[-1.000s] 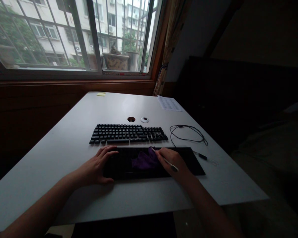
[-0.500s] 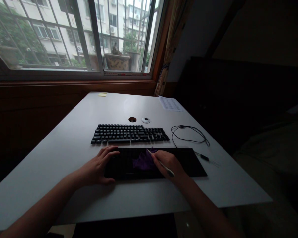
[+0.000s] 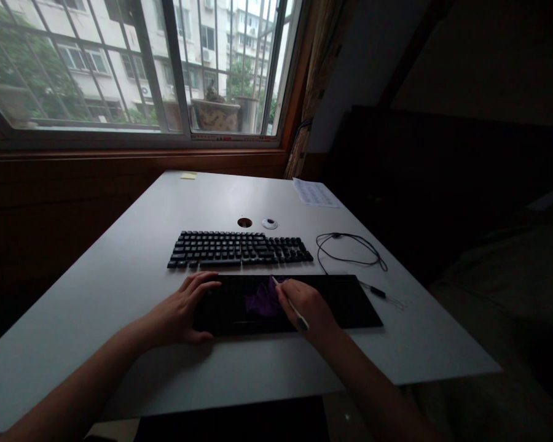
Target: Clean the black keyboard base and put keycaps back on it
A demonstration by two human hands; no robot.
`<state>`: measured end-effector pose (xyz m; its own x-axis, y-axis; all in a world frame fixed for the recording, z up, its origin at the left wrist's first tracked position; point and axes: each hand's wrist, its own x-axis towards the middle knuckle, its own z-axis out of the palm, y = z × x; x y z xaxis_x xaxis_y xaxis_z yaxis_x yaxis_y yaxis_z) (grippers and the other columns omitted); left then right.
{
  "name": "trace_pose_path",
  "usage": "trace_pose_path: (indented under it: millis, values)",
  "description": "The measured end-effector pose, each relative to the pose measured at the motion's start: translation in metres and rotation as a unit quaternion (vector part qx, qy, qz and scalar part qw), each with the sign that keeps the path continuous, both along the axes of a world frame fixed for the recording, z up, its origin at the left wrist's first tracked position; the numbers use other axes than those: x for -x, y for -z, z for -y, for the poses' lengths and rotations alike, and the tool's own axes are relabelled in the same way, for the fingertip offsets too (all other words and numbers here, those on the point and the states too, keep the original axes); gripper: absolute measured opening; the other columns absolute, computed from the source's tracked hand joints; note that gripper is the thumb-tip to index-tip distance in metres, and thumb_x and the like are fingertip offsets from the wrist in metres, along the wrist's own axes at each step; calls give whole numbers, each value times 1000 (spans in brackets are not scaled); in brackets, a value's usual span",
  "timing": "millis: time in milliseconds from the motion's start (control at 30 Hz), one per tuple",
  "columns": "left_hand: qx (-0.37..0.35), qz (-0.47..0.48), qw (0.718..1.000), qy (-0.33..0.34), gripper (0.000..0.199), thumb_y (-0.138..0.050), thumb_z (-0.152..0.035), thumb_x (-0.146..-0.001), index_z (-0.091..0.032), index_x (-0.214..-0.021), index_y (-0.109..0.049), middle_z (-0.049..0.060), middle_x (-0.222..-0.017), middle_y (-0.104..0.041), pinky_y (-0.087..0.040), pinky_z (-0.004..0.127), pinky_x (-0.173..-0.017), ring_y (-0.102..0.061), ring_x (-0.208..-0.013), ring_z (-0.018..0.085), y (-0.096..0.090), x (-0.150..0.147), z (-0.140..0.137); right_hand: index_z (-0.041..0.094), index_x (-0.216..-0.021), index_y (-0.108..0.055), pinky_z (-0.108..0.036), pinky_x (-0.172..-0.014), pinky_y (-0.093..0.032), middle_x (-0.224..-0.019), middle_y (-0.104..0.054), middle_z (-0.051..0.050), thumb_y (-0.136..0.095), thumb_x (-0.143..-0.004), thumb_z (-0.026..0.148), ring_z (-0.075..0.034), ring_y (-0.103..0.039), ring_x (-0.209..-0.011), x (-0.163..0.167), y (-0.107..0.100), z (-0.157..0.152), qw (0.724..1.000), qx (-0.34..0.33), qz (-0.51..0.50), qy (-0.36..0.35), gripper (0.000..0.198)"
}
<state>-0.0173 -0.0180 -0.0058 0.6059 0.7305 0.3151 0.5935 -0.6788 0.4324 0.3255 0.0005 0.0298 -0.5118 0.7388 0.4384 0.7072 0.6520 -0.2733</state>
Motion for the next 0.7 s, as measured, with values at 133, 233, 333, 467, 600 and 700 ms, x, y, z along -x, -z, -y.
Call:
trace_pose_path:
  millis: [133, 233, 333, 467, 600, 700]
  values:
    - [1, -2, 1000, -5, 103, -89, -42, -72, -29, -155, -30, 18, -159, -35, -40, 66, -115, -34, -145, 43, -1, -1, 1, 24, -75, -44, -30, -62, -37, -71, -58, -3, -41, -106, 23, -16, -56, -62, 1, -4, 3, 1000, 26, -10, -4, 32]
    - [1, 5, 1000, -2, 103, -89, -42, -72, -30, -155, -30, 17, -159, -35, -40, 67, -115, -34, -145, 43, -2, -1, 1, 25, -73, -41, -29, -59, -36, -70, -57, -1, -42, -107, 25, -15, -55, -60, -1, -8, 3, 997, 59, -46, -5, 34]
    - [-1, 6, 1000, 0, 102, -89, -42, -72, -30, -155, -30, 17, -159, -35, -41, 66, -115, -34, -146, 43, -1, -1, 1, 25, -74, -44, -30, -62, -38, -71, -59, -2, -41, -107, 25, -16, -56, -62, -2, -9, 2, 997, 51, -49, -6, 33]
    - [2, 1, 1000, -2, 103, -89, -41, -72, -30, -155, -30, 18, -160, -34, -40, 66, -115, -34, -145, 43, 1, 0, 0, 24, -75, -48, -30, -65, -40, -72, -60, -3, -40, -107, 24, -16, -57, -64, -4, -6, 1, 998, 26, -24, -44, 32]
    - [3, 4, 1000, 1, 103, -89, -42, -71, -30, -155, -30, 17, -160, -33, -41, 67, -114, -33, -145, 44, 2, 0, 0, 22, -76, -51, -28, -64, -41, -72, -60, -2, -41, -107, 24, -15, -56, -63, -3, -6, -1, 997, 33, -37, -66, 33]
    - [0, 4, 1000, 1, 102, -89, -43, -71, -28, -154, -31, 17, -160, -34, -40, 66, -115, -33, -146, 43, 2, 0, 0, 21, -79, -54, -28, -66, -42, -74, -62, -3, -41, -107, 22, -15, -59, -66, 2, -2, -3, 997, 28, -35, -62, 31]
